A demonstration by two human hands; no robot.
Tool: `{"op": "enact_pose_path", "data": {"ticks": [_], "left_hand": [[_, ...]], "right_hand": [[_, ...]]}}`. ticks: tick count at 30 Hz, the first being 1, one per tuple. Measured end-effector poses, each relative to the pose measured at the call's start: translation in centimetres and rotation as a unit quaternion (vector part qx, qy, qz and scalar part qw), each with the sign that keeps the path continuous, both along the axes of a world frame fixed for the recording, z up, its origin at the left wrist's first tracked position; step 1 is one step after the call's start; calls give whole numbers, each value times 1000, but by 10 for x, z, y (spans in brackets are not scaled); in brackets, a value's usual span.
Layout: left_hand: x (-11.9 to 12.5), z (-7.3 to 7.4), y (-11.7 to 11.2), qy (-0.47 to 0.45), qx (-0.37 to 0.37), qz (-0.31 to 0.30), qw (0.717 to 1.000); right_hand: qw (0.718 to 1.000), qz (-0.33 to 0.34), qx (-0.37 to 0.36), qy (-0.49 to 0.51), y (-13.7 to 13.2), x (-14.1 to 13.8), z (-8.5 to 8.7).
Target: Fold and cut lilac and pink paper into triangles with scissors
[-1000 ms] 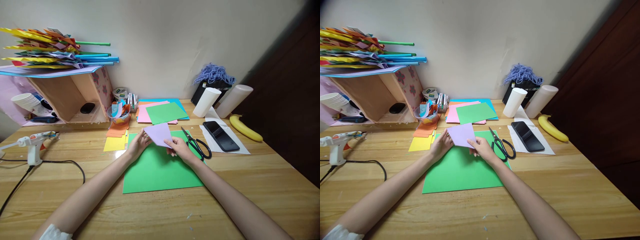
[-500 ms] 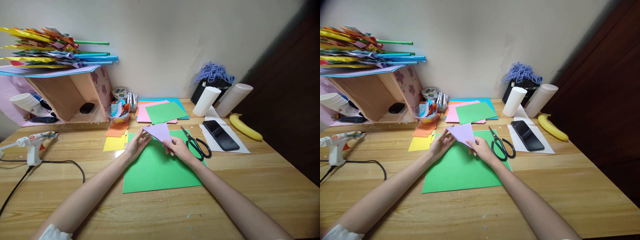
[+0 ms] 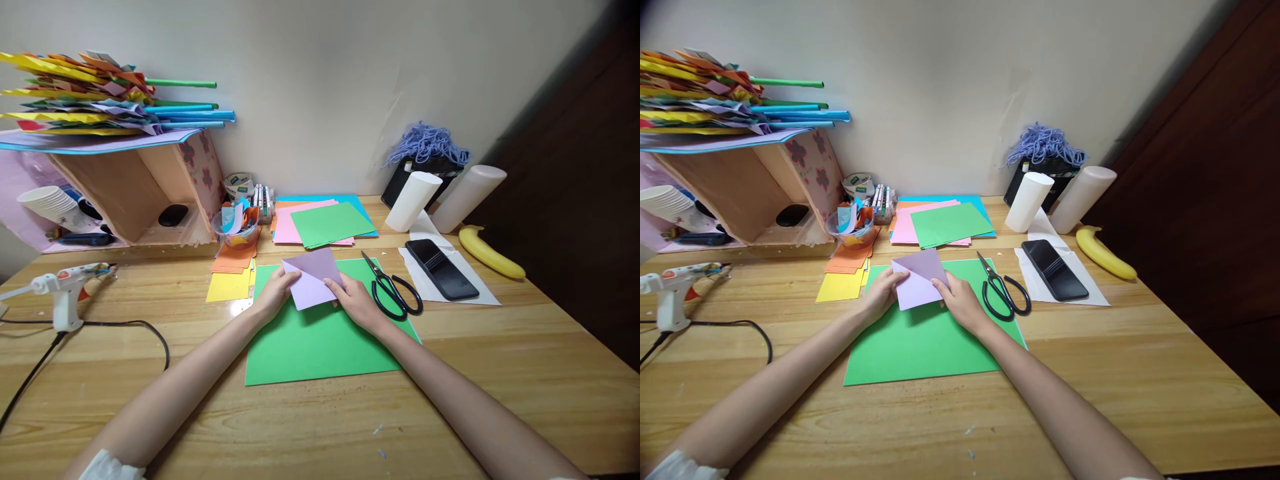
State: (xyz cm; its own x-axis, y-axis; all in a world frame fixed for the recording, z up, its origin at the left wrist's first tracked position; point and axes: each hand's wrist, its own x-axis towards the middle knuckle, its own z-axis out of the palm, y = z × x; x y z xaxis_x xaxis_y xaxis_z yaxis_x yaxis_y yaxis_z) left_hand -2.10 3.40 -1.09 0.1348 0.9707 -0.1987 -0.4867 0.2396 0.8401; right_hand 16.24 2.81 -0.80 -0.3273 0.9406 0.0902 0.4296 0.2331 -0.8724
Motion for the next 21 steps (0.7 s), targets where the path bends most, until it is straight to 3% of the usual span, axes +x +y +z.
{"op": "enact_pose_path", "data": {"ticks": [4, 16, 21], "left_hand": [[1, 2, -5, 63, 19, -38, 997], [5, 10, -9, 184, 38, -30, 982], [6, 8, -10, 204, 45, -20, 978]], "right_hand": [[998, -4, 44, -39, -3, -2, 2], [980, -44, 192, -24, -7, -5, 7], [978, -40, 204, -35, -7, -4, 5]]}}
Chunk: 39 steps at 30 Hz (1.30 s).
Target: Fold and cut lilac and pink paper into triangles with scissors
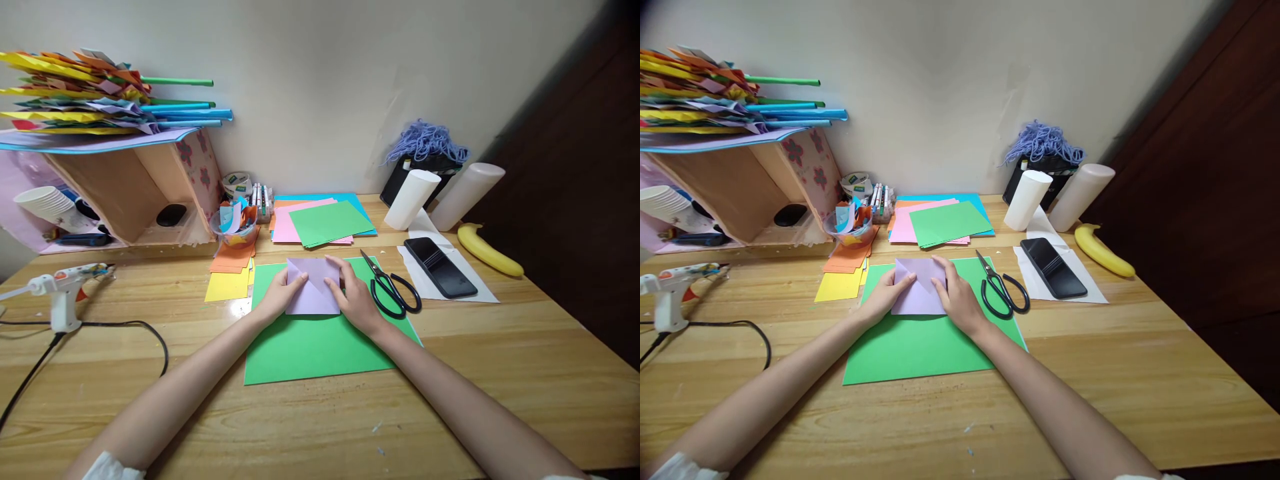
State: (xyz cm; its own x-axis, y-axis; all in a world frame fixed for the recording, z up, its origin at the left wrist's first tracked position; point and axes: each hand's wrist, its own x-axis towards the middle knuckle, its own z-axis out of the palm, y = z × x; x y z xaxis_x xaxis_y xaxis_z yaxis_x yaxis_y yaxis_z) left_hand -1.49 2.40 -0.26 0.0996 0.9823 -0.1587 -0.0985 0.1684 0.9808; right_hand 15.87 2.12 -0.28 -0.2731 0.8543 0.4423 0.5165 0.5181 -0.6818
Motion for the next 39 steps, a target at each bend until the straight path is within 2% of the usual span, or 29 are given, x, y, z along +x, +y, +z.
{"op": "enact_pose_path", "data": {"ticks": [7, 10, 13, 19, 23, 27, 31, 36, 39], "left_hand": [[0, -3, 1, -11, 10, 16, 1000], [0, -5, 3, -13, 25, 28, 999], [-1, -5, 3, -31, 32, 30, 999], [0, 4, -1, -24, 57, -13, 998], [0, 7, -2, -43, 78, -47, 995], [-2, 5, -2, -75, 71, -48, 993], [-3, 2, 0, -70, 80, -53, 993], [-4, -1, 2, -69, 61, -53, 994], [-3, -1, 2, -50, 26, -30, 998]], "right_hand": [[996, 8, -72, 49, -1, 0, -2], [993, -1, -72, 94, -2, 0, 1], [992, -27, -6, 124, -3, 0, 6], [974, -23, 207, 93, -10, 5, 14], [961, 1, 267, 70, -12, 8, 14], [958, 29, 277, 59, -11, 9, 11], [958, 34, 282, 30, -10, 9, 9], [968, 31, 246, 46, -8, 7, 9], [976, -5, 203, 75, -6, 6, 9]]}}
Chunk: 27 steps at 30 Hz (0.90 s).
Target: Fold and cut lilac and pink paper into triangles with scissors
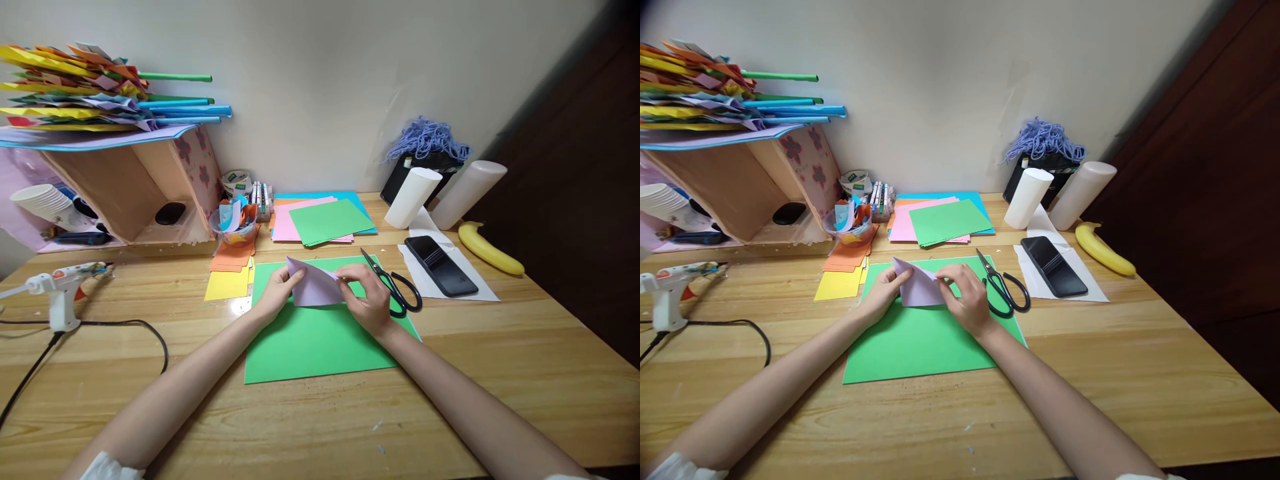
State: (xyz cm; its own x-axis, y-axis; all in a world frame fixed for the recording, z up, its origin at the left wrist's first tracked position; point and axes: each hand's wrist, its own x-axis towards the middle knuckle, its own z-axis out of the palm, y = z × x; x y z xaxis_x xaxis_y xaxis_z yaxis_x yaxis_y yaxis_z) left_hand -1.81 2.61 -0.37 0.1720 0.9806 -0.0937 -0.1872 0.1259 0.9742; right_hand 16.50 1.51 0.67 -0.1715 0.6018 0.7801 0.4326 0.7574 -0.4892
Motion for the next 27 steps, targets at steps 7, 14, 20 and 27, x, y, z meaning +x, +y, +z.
{"op": "enact_pose_path", "data": {"ticks": [7, 14, 20, 27], "left_hand": [[1, 1, 1, 41, -8, 5, 999], [-6, 0, 8, -34, -66, -38, 997], [-9, 7, 12, -124, -143, -61, 980], [-7, 2, 11, -94, -106, -54, 988]], "right_hand": [[991, -23, -131, 23, 7, 2, -2], [976, 130, -39, -173, 3, -6, -5], [961, 122, -45, -245, 5, -8, -7], [959, 118, -47, -252, 3, -8, -4]]}}
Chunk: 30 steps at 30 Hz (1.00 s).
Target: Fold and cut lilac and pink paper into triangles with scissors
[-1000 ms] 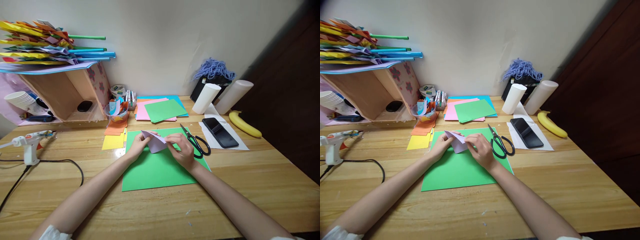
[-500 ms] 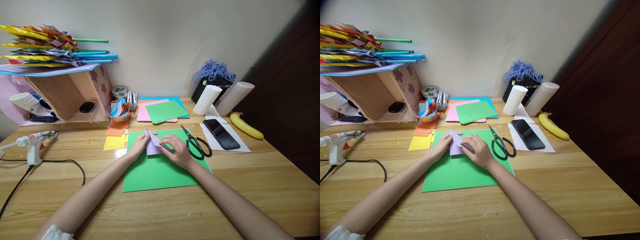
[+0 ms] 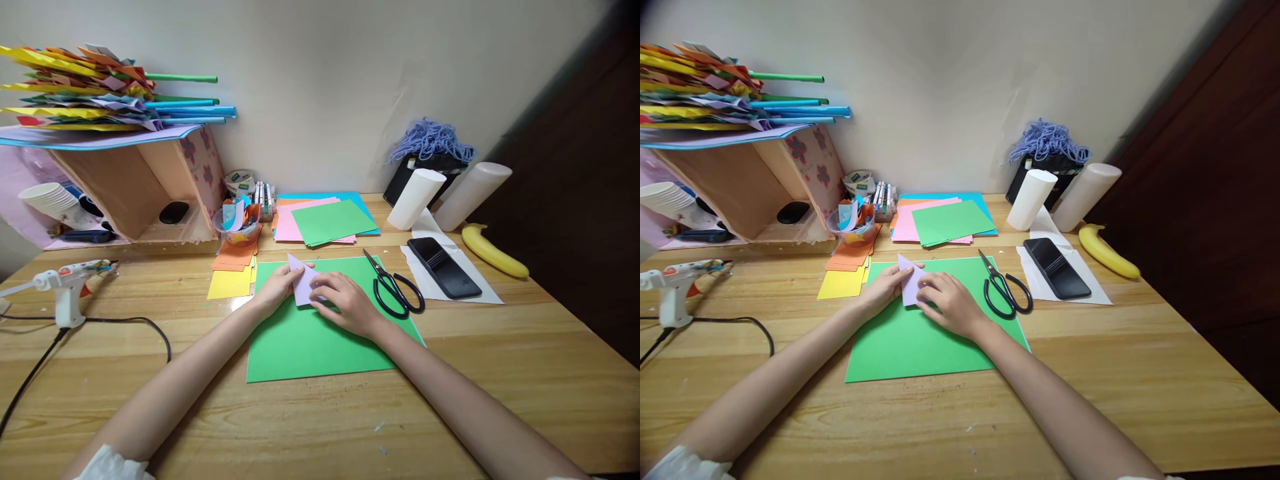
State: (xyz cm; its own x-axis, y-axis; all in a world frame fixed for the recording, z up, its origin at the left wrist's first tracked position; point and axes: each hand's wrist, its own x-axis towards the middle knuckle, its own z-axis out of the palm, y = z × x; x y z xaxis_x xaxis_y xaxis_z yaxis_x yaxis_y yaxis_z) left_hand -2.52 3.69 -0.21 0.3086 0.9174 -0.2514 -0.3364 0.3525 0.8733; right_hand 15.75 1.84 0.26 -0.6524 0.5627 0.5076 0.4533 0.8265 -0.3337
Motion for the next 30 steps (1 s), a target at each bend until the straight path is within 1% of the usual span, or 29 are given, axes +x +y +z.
{"op": "enact_pose_path", "data": {"ticks": [2, 4, 7, 9, 10, 12, 16, 18, 20, 23, 27, 29, 30], "left_hand": [[1, -1, -1, 3, 6, 13, 1000], [3, -1, -2, 1, 15, 19, 1000], [4, 0, -3, 1, 30, 27, 999], [4, 0, -4, 12, 44, 37, 998], [4, 0, -4, 23, 53, 42, 997], [5, -1, -5, 63, 73, 46, 994], [7, 0, -8, 162, 120, 24, 979], [8, 0, -9, 189, 136, 16, 973], [9, 0, -10, 206, 140, 21, 968], [8, -1, -10, 222, 135, 53, 964], [6, -3, -8, 212, 117, 100, 965], [6, -3, -7, 186, 105, 105, 971], [6, -3, -7, 168, 98, 98, 976]], "right_hand": [[998, -48, -17, 39, -1, 0, 0], [990, -104, -60, 80, 0, 0, -1], [964, -165, -184, 101, 3, 1, -3], [943, -177, -262, 109, 5, 3, -5], [934, -175, -287, 118, 6, 3, -6], [922, -170, -314, 147, 9, 4, -7], [900, -167, -356, 190, 13, 7, -11], [896, -160, -366, 193, 14, 8, -12], [896, -146, -371, 194, 14, 8, -11], [893, -110, -394, 189, 13, 7, -8], [869, -44, -453, 193, 17, 8, -3], [863, -52, -448, 228, 23, 14, -2], [862, -82, -432, 253, 28, 18, -3]]}}
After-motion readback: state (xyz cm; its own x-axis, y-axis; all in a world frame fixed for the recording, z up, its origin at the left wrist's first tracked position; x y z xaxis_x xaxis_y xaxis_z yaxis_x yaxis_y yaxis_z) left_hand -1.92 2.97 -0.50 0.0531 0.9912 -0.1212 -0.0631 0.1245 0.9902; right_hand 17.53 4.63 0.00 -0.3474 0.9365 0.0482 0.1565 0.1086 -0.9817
